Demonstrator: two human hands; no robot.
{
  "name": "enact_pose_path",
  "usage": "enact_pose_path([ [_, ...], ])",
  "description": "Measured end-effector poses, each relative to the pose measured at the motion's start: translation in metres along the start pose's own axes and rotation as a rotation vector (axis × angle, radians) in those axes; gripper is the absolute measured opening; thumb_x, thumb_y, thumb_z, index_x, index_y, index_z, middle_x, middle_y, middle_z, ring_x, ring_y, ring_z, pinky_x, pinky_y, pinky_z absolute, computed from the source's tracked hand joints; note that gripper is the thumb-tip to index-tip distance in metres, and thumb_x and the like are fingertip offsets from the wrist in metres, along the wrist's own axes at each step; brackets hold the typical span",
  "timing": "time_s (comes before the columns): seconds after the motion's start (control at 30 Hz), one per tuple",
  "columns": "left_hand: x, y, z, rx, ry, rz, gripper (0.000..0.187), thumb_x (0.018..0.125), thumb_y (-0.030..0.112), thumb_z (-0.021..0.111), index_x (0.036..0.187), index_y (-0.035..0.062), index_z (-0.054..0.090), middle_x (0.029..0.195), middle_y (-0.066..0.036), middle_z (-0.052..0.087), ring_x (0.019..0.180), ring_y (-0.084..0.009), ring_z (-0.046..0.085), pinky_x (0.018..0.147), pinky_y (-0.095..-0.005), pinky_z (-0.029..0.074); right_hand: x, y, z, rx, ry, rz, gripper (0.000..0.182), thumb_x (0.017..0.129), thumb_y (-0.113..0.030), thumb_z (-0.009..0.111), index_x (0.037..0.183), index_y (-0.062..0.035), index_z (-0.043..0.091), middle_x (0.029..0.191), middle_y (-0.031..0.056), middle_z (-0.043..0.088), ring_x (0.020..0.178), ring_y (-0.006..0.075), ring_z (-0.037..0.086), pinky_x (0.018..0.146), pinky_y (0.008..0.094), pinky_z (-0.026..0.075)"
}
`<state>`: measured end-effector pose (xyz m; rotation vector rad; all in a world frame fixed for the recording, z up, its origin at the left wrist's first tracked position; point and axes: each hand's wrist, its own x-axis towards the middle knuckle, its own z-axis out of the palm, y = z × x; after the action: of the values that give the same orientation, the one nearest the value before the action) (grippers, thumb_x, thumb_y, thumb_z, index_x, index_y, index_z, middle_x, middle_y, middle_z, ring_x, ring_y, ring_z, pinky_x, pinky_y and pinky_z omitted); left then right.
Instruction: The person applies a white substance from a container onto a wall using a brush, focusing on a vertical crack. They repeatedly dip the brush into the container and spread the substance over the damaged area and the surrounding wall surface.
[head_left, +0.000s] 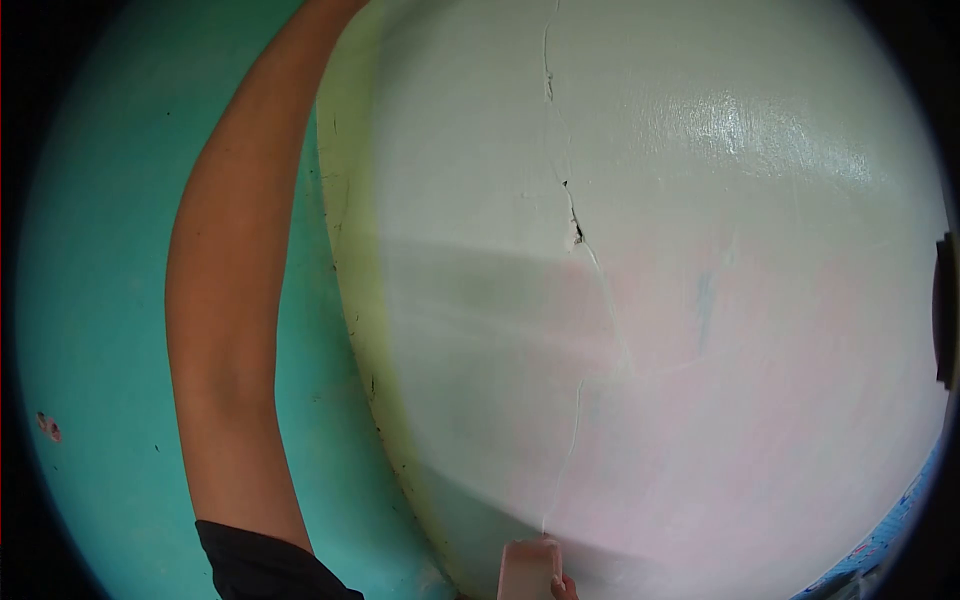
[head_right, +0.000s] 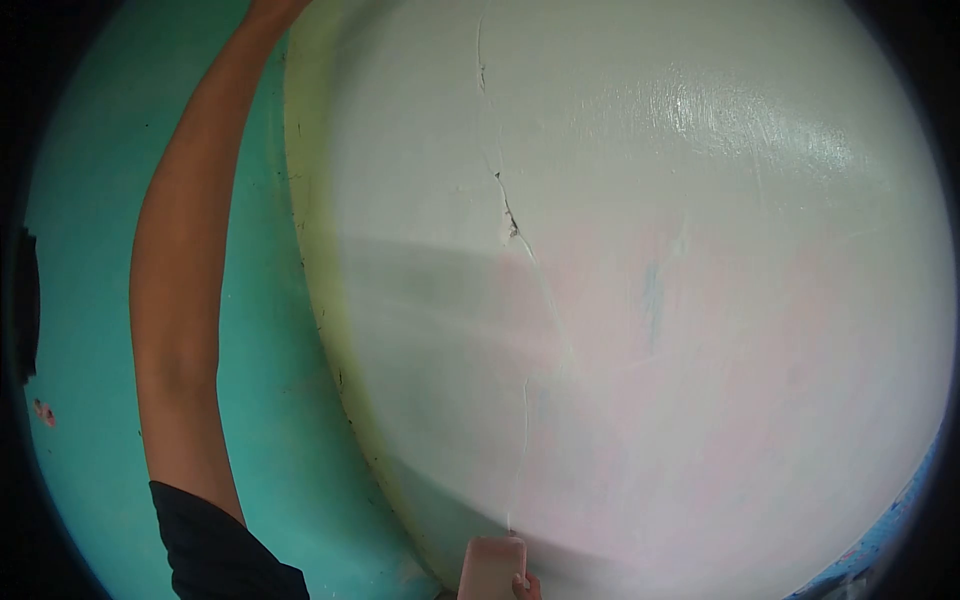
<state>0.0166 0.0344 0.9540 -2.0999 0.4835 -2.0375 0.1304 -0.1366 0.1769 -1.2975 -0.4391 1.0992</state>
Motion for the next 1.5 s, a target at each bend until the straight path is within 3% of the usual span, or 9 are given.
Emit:
enact_pose_path([
  [0.13,-0.043,-0.027,0.026,0.161,0.079,0.506,0.029,0.093,0.028,0.065,0.105,0.0011,0.067,0.091,-0.006,0.068,0.083,-0.0129,0.065,0.071,-0.0287,0.055,-0.003,0.002,-0.001,0.002,0.004,0.011,0.085,0.092,-0.059,0.05,0.15,-0.0079,0.014,0.148,0.0229,0.03,0.134,0.0387,0.035,0.104,0.053,0.039],
  [0.23,-0.14,0.002,0.039,0.121,0.061,0.399,0.015,0.085,-0.001,0.067,0.1,0.0001,0.069,0.104,-0.014,0.07,0.091,-0.0195,0.069,0.078,-0.0283,0.054,-0.007,0.004,-0.004,0.006,0.001,0.023,0.085,0.092,-0.059,0.05,0.15,-0.0083,0.013,0.148,0.023,0.03,0.134,0.0388,0.035,0.104,0.0531,0.039],
  [0.3,-0.215,0.016,0.038,0.16,-0.013,0.509,0.03,0.074,-0.001,0.074,0.103,0.0038,0.069,0.107,-0.013,0.069,0.101,-0.026,0.067,0.085,-0.0329,0.055,-0.009,0.005,-0.007,0.009,0.001,0.032,0.085,0.093,-0.059,0.05,0.15,-0.0086,0.013,0.148,0.023,0.03,0.134,0.0389,0.035,0.104,0.0531,0.039],
  [0.43,-0.378,0.079,0.019,-0.021,-0.367,-0.021,0.029,0.076,0.008,0.077,0.104,0.0053,0.07,0.116,-0.014,0.065,0.104,-0.0298,0.065,0.081,-0.0359,0.059,-0.011,0.011,-0.013,0.014,0.007,0.034,0.084,0.093,-0.058,0.05,0.151,-0.0091,0.012,0.148,0.0231,0.03,0.134,0.0391,0.036,0.104,0.0532,0.038],
  [0.57,-0.45,0.124,0.002,-0.038,-0.405,0.314,0.029,0.077,0.015,0.078,0.102,0.0141,0.063,0.11,-0.007,0.067,0.093,-0.0207,0.069,0.068,-0.0284,0.059,-0.009,0.013,-0.017,0.018,0.013,0.048,0.084,0.093,-0.057,0.05,0.151,-0.0097,0.012,0.149,0.0232,0.03,0.134,0.0393,0.036,0.104,0.0534,0.038],
  [0.77,-0.403,0.119,0.0,-0.457,-0.798,-0.307,0.024,0.079,0.003,0.073,0.099,0.0117,0.064,0.103,-0.004,0.07,0.088,-0.0215,0.07,0.069,-0.0333,0.058,-0.01,0.014,-0.018,0.014,0.022,0.065,0.084,0.094,-0.056,0.05,0.151,-0.0106,0.01,0.149,0.0233,0.03,0.134,0.0396,0.036,0.104,0.0536,0.038],
  [0.97,-0.242,0.046,-0.004,-0.536,-0.534,-0.554,0.011,0.091,0.01,0.064,0.099,0.0025,0.066,0.095,-0.003,0.068,0.092,-0.0108,0.063,0.071,-0.0266,0.053,-0.011,0.01,-0.016,0.002,0.029,0.073,0.083,0.094,-0.055,0.05,0.151,-0.0114,0.009,0.149,0.0235,0.03,0.135,0.0399,0.036,0.104,0.0537,0.038],
  [1.4,-0.101,-0.039,-0.008,0.07,0.014,-0.064,0.037,0.093,0.038,0.063,0.11,0.0046,0.065,0.1,-0.009,0.068,0.092,-0.02,0.067,0.075,-0.0349,0.058,-0.026,0.006,-0.003,-0.004,0.072,0.126,0.082,0.095,-0.055,0.049,0.152,-0.0126,0.009,0.154,0.0205,0.023,0.14,0.0386,0.025,0.109,0.0557,0.029],
  [1.5,-0.185,-0.032,0.02,0.052,0.077,0.171,0.028,0.08,-0.007,0.064,0.106,0.0032,0.068,0.106,-0.014,0.07,0.099,-0.0226,0.068,0.085,-0.0301,0.053,-0.035,0.005,-0.006,-0.016,0.019,0.092,0.088,0.092,-0.059,0.05,0.151,-0.0077,0.01,0.15,0.0278,0.026,0.136,0.0432,0.032,0.107,0.0542,0.034],
])
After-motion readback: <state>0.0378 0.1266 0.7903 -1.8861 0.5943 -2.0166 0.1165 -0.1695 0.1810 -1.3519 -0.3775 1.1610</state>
